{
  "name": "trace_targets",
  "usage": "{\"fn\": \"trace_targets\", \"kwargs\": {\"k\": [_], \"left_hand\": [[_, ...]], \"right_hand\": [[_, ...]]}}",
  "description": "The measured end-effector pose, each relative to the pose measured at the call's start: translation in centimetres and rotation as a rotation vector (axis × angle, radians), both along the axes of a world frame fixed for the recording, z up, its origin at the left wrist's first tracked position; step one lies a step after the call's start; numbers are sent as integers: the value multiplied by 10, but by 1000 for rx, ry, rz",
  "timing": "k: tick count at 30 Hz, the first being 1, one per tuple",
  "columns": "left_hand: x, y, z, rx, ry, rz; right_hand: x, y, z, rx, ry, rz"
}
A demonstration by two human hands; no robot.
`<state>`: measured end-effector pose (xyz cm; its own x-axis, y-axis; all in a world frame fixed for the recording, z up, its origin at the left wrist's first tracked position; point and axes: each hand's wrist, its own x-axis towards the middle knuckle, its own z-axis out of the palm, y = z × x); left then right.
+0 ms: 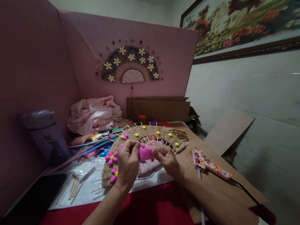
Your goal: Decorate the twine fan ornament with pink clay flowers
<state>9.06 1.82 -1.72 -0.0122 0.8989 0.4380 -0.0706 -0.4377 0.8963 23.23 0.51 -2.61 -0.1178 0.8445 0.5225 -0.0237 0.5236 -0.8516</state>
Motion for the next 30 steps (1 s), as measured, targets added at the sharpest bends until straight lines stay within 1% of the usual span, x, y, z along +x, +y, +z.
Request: {"fn": "trace_targets", "kwargs": {"k": [5,8,11,13,16,21,26,30], "left_hand": [[0,-3,5,5,4,35],[0,-2,4,15,16,43],[1,-2,2,7,21,10],[1,-2,1,3,20,-2],[2,-4,3,4,9,-8],[3,-6,6,-9,-25,-11],[3,-6,6,-15,-37,-10],[2,-4,4,14,-4,18]], "right_hand": [[-2,-2,4,48,-44,-4],[-2,0,2,19,-15,57],[-3,3,-1,-35,46,128],[-2,4,-5,-61,70,150],[0,7,-10,-70,87,142],[3,11,-16,-34,102,121],[3,8,-11,-1,62,95],[0,2,-5,-30,37,91]]}}
